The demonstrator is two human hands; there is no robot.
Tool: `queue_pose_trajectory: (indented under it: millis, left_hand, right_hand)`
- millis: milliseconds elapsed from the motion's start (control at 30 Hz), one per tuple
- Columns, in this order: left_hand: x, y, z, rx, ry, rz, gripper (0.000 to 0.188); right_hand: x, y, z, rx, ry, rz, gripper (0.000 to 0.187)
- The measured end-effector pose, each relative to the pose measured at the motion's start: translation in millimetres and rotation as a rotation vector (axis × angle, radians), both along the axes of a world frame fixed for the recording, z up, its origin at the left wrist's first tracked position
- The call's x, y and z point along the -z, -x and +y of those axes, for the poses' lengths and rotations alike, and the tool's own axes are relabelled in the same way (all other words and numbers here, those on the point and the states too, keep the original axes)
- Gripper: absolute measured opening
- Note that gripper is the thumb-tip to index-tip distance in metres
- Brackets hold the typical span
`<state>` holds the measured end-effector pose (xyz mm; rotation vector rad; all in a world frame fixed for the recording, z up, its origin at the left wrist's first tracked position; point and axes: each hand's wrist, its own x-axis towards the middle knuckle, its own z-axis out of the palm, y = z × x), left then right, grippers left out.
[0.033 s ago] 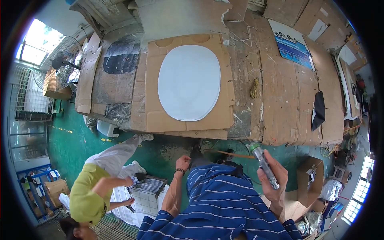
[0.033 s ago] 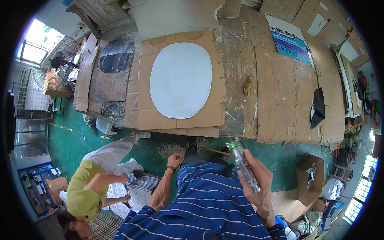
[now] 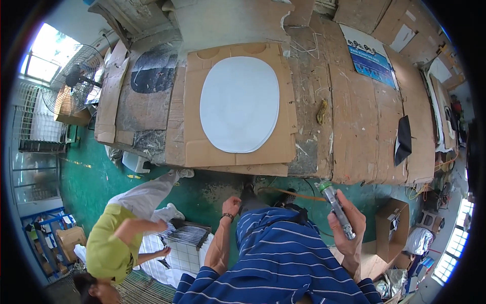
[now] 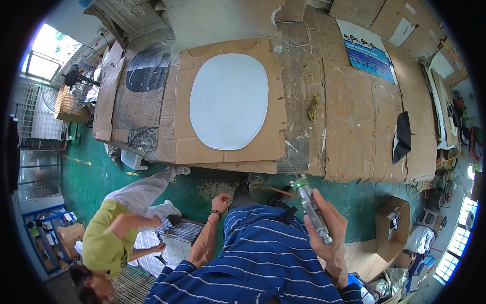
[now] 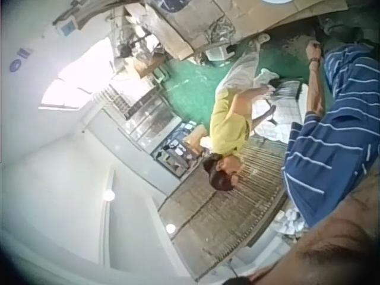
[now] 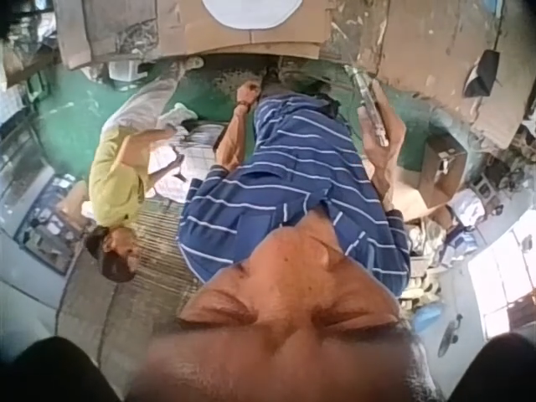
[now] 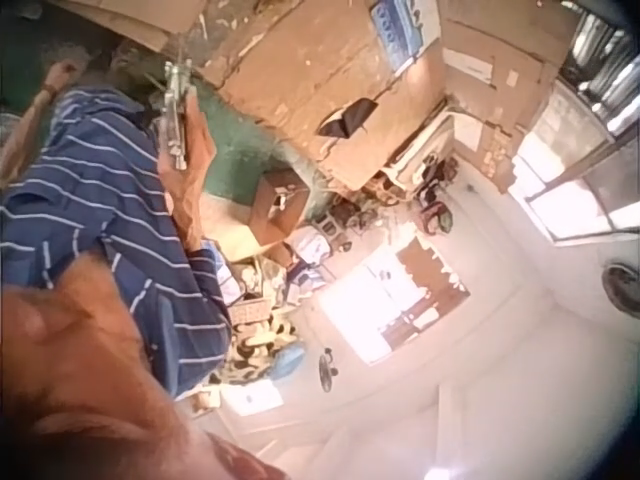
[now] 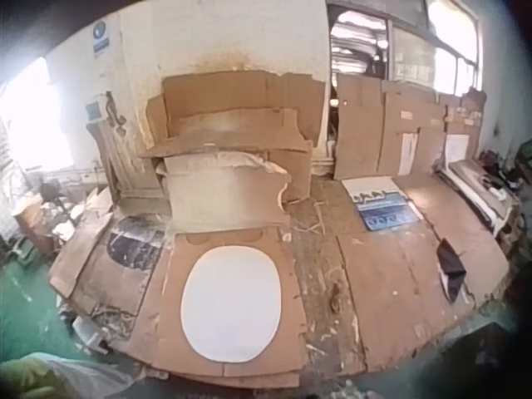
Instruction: Collaborating to place and organize white oval plastic sheets onto a template on a manufacturing workbench.
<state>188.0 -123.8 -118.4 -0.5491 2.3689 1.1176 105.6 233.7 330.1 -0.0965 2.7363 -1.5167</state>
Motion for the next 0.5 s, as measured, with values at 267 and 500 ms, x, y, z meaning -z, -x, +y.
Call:
queue_pose_trajectory:
  millis: [267, 500]
  left_hand:
    - [-9, 16, 10, 0.007, -0.023, 0.041, 0.024]
    - [-33, 49, 27, 0.087, -0.066, 0.173, 0.021]
  right_hand:
    - [-5, -12, 3, -0.098, 0.004, -0.223, 0.056]
    - [-8, -7, 7, 0.038, -0.009, -0.135, 0.055]
